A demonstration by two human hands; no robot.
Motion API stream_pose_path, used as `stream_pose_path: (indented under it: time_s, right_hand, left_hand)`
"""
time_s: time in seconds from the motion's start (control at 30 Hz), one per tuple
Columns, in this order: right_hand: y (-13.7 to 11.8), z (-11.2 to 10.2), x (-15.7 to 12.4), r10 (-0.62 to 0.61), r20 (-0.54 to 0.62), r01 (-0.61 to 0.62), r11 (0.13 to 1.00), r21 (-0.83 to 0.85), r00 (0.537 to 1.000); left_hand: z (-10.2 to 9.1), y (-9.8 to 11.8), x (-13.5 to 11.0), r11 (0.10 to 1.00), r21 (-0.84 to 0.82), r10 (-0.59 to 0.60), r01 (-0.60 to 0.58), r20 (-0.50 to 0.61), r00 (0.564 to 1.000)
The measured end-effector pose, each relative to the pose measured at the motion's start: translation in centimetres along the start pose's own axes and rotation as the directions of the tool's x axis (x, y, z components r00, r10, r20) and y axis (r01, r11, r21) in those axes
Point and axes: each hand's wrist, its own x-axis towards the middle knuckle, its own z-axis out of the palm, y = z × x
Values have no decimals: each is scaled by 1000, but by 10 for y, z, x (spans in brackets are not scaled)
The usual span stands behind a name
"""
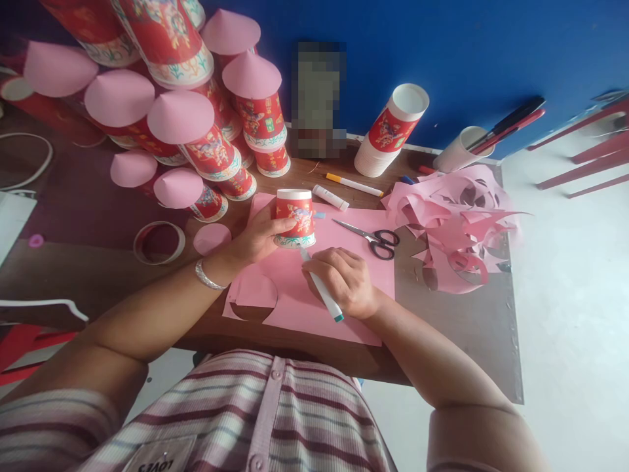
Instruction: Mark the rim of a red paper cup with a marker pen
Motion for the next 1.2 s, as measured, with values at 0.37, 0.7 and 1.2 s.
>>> stream_pose_path:
  time_s: [0.37, 0.7, 1.2]
  right_hand:
    - [-1, 0, -3, 16, 16, -16, 1000, -10, 1000]
    - [-2, -2, 0, -25, 13, 24, 999, 37, 1000]
    - [0, -1, -3, 22, 12, -21, 999, -26, 1000]
  left_hand:
    - [0, 1, 2, 1000, 14, 23, -23, 15, 1000]
    - [2, 1, 2, 999, 35, 25, -25, 6, 1000]
    - [0, 1, 0, 1000, -2, 3, -3, 0, 1000]
